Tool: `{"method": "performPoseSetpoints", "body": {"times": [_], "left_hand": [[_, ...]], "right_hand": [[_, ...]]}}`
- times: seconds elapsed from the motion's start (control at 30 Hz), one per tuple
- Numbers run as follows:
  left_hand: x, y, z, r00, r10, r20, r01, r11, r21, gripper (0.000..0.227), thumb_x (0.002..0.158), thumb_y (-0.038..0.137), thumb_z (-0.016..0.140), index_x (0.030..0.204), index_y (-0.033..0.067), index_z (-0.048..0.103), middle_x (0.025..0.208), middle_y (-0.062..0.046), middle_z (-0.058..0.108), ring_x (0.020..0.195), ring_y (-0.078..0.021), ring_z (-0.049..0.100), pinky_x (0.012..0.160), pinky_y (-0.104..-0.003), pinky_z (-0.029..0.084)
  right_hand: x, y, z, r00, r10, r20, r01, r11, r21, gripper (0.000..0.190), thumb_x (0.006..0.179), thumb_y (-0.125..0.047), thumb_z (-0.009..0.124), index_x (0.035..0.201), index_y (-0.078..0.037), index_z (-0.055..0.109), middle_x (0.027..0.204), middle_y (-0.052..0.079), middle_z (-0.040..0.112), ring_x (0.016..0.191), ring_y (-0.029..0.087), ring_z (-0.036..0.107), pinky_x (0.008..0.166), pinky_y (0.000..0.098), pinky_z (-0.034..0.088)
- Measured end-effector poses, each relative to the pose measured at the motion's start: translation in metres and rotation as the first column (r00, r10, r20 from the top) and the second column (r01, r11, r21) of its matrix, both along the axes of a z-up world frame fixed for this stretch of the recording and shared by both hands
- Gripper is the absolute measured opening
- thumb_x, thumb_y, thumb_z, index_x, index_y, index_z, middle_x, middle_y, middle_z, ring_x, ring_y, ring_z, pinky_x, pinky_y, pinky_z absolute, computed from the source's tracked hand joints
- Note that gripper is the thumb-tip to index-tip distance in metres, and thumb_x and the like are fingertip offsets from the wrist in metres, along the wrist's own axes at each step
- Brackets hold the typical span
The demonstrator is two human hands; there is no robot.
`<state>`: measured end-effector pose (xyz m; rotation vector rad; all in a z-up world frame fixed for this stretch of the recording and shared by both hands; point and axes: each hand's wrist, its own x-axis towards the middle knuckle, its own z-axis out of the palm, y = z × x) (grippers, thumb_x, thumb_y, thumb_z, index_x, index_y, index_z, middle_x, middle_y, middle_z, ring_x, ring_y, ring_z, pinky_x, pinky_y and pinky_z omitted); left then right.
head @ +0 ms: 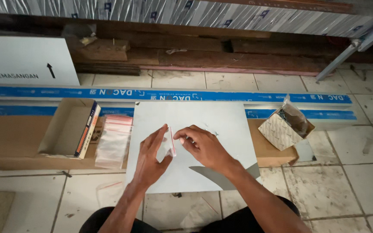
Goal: The person pours small metallic fasteners from a paper packet onto a white board, then uses their hands to gather and transfer the fasteners into a small plastic bag. The person repeats this process, filling the bag and setting it aside.
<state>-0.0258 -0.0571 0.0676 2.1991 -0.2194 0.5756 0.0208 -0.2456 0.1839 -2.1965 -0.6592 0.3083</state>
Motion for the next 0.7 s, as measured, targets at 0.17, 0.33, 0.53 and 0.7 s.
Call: {"method": "performPoseSetpoints", "body": {"times": [0.17, 0.33, 0.53, 0.7], "left_hand": [[0.000, -0.005, 0.004, 1.000, 0.003, -0.009, -0.003, 1.000, 0.023, 0.087, 0.075, 0.016, 0.079, 0.154, 0.0189, 0.043, 0.133, -0.003, 0.061, 0.110, -0.0223, 0.063, 0.104, -0.045, 0.040], [0.002, -0.007, -0.006, 1.000, -0.012, -0.001, 0.012, 0.997, 0.079, 0.094, 0.077, 0.026, 0.083, 0.158, 0.0183, 0.035, 0.126, -0.003, 0.061, 0.106, -0.0207, 0.062, 0.103, -0.046, 0.038], [0.001, -0.008, 0.006, 0.994, -0.079, -0.071, 0.083, 0.996, 0.044, 0.099, 0.071, 0.026, 0.085, 0.157, 0.0148, 0.037, 0.124, -0.005, 0.061, 0.112, -0.0228, 0.062, 0.109, -0.048, 0.036], [0.005, -0.006, 0.004, 0.971, -0.103, -0.215, 0.102, 0.995, -0.012, 0.086, 0.071, 0.037, 0.087, 0.147, 0.0160, 0.052, 0.116, -0.002, 0.063, 0.103, -0.0208, 0.067, 0.107, -0.044, 0.040]], "right_hand": [[0.003, 0.006, 0.007, 0.995, 0.065, -0.080, -0.070, 0.996, -0.053, 0.022, 0.100, -0.021, 0.056, 0.119, -0.017, 0.065, 0.105, 0.009, 0.073, 0.093, 0.030, 0.076, 0.084, 0.0446, 0.061], [0.005, 0.012, 0.002, 0.963, 0.105, -0.246, -0.126, 0.990, -0.070, 0.022, 0.099, -0.016, 0.054, 0.118, -0.010, 0.065, 0.095, 0.009, 0.076, 0.085, 0.029, 0.077, 0.082, 0.0417, 0.059], [0.020, 0.005, -0.028, 0.980, 0.108, -0.169, -0.135, 0.978, -0.160, 0.027, 0.093, -0.019, 0.058, 0.119, -0.015, 0.065, 0.095, 0.008, 0.073, 0.087, 0.030, 0.073, 0.081, 0.0446, 0.056], [0.012, 0.007, -0.002, 0.976, 0.165, -0.138, -0.207, 0.895, -0.394, 0.037, 0.098, -0.014, 0.052, 0.134, -0.018, 0.059, 0.102, 0.010, 0.070, 0.097, 0.031, 0.071, 0.094, 0.0493, 0.054]]}}
